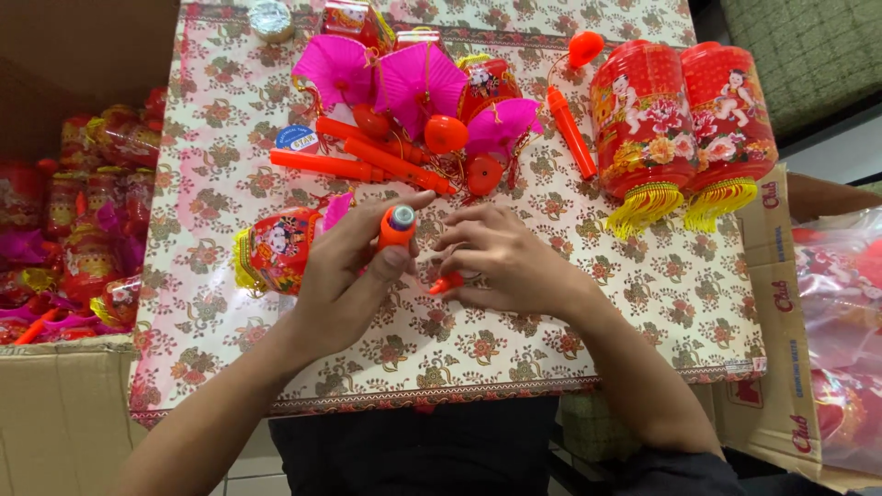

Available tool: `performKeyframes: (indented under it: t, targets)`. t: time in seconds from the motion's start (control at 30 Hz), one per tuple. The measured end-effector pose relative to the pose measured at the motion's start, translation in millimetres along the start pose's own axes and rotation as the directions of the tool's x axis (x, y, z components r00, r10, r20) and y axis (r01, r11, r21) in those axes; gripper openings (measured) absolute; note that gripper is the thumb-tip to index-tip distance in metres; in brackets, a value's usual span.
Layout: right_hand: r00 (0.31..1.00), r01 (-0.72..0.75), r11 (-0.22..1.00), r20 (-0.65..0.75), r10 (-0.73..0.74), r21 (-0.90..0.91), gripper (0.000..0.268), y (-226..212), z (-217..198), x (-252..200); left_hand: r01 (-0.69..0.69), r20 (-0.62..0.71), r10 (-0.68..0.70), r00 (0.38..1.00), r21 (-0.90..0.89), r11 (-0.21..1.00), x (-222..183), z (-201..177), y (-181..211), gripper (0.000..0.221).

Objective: Assembling small colorful plastic decorative toys by joining parts and cleaning them with a cloth.

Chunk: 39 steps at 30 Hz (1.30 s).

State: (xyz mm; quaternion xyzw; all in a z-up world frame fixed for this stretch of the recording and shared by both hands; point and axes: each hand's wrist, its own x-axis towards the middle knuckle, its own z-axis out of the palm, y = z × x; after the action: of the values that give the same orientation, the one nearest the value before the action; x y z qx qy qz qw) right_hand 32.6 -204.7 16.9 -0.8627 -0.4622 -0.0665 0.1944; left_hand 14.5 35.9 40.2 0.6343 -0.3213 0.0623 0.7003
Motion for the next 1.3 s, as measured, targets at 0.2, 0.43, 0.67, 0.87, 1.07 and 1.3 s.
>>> performKeyframes:
  t: [0.2, 0.43, 0.67, 0.87, 1.07, 1.3]
  targets:
    - [0.956, -0.193, 0.875, -0.117, 0.270, 0.444, 0.022, 7, -8, -5, 0.042, 0.077, -0.036, 0.996, -0.076, 0.996, -1, 6, 4, 0.049]
    - [0.807, -0.043, 0.406, -0.208, 0.553, 0.913, 0.052, 25, 10, -8, -0.022, 0.111, 0.012, 0.994, 0.095, 0.995, 22, -13, 18, 0.040]
    - [0.784, 0.350, -0.155, -0.198, 0.589, 0.924, 0.043, 19, 22, 0, -0.007, 0.353, -0.210, 0.912, 0.525, 0.851, 45, -25, 25, 0.032]
    - [0.765, 0.341, 0.092, -0.334, 0.551, 0.935, 0.048, 17, 10, -3, -0.114, 0.372, -0.104, 0.923, 0.519, 0.847, 26, -35, 16, 0.033]
    - [0.800, 0.138, 0.610, -0.451, 0.396, 0.780, 0.026, 1, 11, -1, -0.312, 0.372, 0.087, 0.924, 0.605, 0.733, 20, -40, 14, 0.038]
    - [0.820, 0.064, 0.960, -0.562, 0.105, 0.272, 0.023, -24, 0, 6, -0.503, 0.457, 0.213, 0.864, 0.807, 0.309, 20, -34, 11, 0.013]
